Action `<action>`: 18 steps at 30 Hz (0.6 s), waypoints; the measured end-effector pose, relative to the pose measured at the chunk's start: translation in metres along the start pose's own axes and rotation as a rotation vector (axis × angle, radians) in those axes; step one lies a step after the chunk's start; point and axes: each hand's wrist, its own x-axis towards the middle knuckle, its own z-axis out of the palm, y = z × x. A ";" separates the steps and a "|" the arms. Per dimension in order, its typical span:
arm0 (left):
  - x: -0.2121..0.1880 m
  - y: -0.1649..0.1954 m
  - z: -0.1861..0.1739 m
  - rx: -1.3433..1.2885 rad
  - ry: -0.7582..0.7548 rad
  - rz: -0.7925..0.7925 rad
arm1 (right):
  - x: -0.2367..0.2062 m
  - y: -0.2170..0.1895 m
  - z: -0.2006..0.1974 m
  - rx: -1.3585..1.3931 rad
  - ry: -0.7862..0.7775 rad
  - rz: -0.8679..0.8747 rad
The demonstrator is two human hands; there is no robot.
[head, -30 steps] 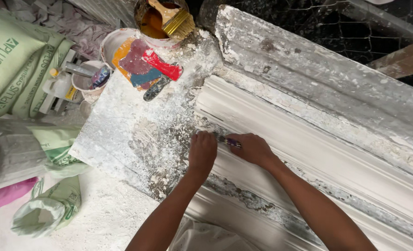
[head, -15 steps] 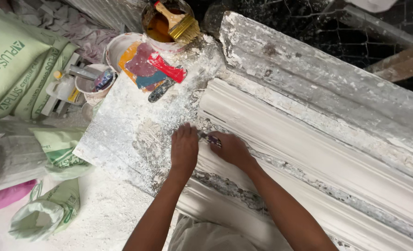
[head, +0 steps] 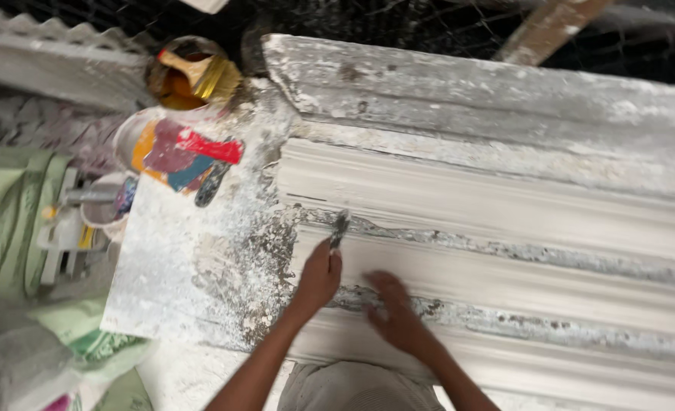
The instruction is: The person scrapes dried plaster residue from decorative plaster cornice mold halves with a small scraper, working along the fluted surfaces of the mold pieces on a plaster-covered work table. They also dip and squeeze a sponge in a bowl of plaster slurry and wipe the molds.
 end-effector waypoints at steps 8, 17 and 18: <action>0.096 -0.020 -0.050 1.244 -0.438 0.858 | -0.131 0.098 -0.062 -0.798 0.562 0.452; 0.137 0.008 -0.002 1.190 -0.712 1.133 | -0.160 0.098 -0.053 -0.808 0.602 0.729; 0.136 0.014 0.021 1.148 -0.753 1.077 | -0.160 0.097 -0.055 -0.817 0.578 0.757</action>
